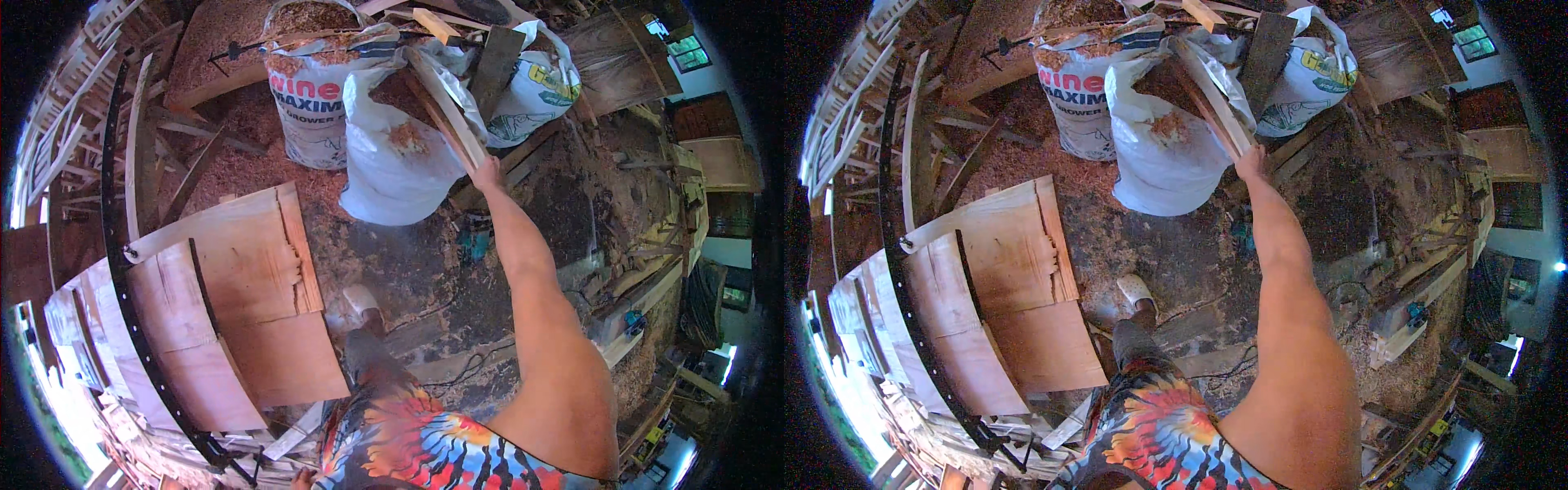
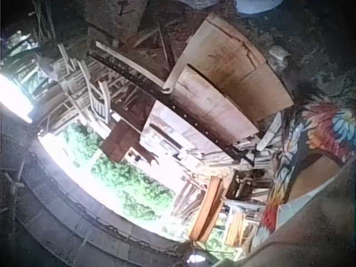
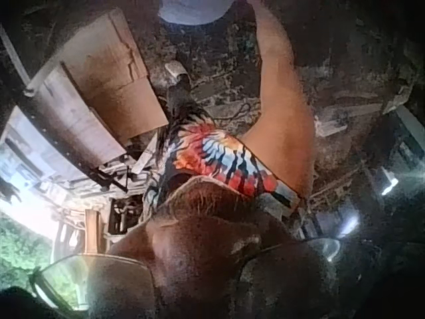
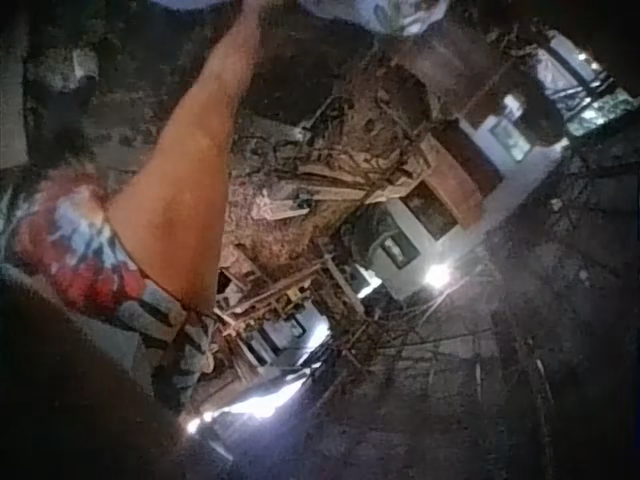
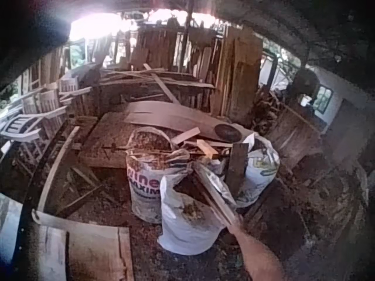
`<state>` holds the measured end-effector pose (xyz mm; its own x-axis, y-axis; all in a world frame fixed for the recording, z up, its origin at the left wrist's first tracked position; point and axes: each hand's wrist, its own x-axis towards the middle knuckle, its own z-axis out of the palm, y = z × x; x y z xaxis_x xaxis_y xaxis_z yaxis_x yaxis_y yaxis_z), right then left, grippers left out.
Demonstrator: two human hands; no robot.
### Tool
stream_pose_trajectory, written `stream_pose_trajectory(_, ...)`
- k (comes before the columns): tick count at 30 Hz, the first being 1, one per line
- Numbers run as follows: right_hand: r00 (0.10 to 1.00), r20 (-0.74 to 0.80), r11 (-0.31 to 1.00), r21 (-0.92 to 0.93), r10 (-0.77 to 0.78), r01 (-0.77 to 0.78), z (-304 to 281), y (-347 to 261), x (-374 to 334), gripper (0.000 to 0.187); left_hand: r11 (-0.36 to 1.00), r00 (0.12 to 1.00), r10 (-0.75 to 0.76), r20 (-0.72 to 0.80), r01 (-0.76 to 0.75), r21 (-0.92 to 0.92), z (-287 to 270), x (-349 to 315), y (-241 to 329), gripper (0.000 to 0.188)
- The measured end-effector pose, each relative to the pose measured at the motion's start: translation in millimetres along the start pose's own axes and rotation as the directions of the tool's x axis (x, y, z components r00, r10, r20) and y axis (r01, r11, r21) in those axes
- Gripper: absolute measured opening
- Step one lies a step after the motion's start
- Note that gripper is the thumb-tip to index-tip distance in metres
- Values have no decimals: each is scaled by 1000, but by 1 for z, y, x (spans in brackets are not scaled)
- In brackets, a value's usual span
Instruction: The person assembles pieces of wood by clamping them together, applying a substance with a putty knife, and then using a brush to apply a liquid from a container.
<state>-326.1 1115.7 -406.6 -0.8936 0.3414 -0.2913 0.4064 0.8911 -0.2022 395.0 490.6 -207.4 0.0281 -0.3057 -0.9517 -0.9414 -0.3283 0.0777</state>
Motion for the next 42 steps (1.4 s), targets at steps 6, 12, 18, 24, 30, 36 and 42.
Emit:
stream_pose_trajectory(6,836,547,369,788,-51,-493,-89,-39,-70,24,995,995,95,5,-95,-31,2,-26,-2,38)
stream_pose_trajectory(12,831,539,380,803,-136,-459,-106,-69,-190,18,915,969,234,75,-245,320,31,-30,46,56)
stream_pose_trajectory(18,835,545,348,799,-73,-491,-54,-147,-272,21,912,912,411,-3,-411,3,41,-35,61,53)
stream_pose_trajectory(24,681,556,144,814,-476,-563,-68,-234,-380,27,940,917,341,-210,-328,94,3,-64,29,48)
stream_pose_trajectory(30,716,379,432,894,-587,-120,-83,-314,-382,42,956,920,257,-296,-287,-61,5,-50,-63,55)
stream_pose_trajectory(36,815,197,678,675,-545,290,-43,-347,-434,45,960,923,229,-309,-267,-87,-6,-23,-142,46)
stream_pose_trajectory(42,844,2,723,517,-536,458,2,-338,-497,50,984,948,175,-265,-166,59,-112,57,-185,55)
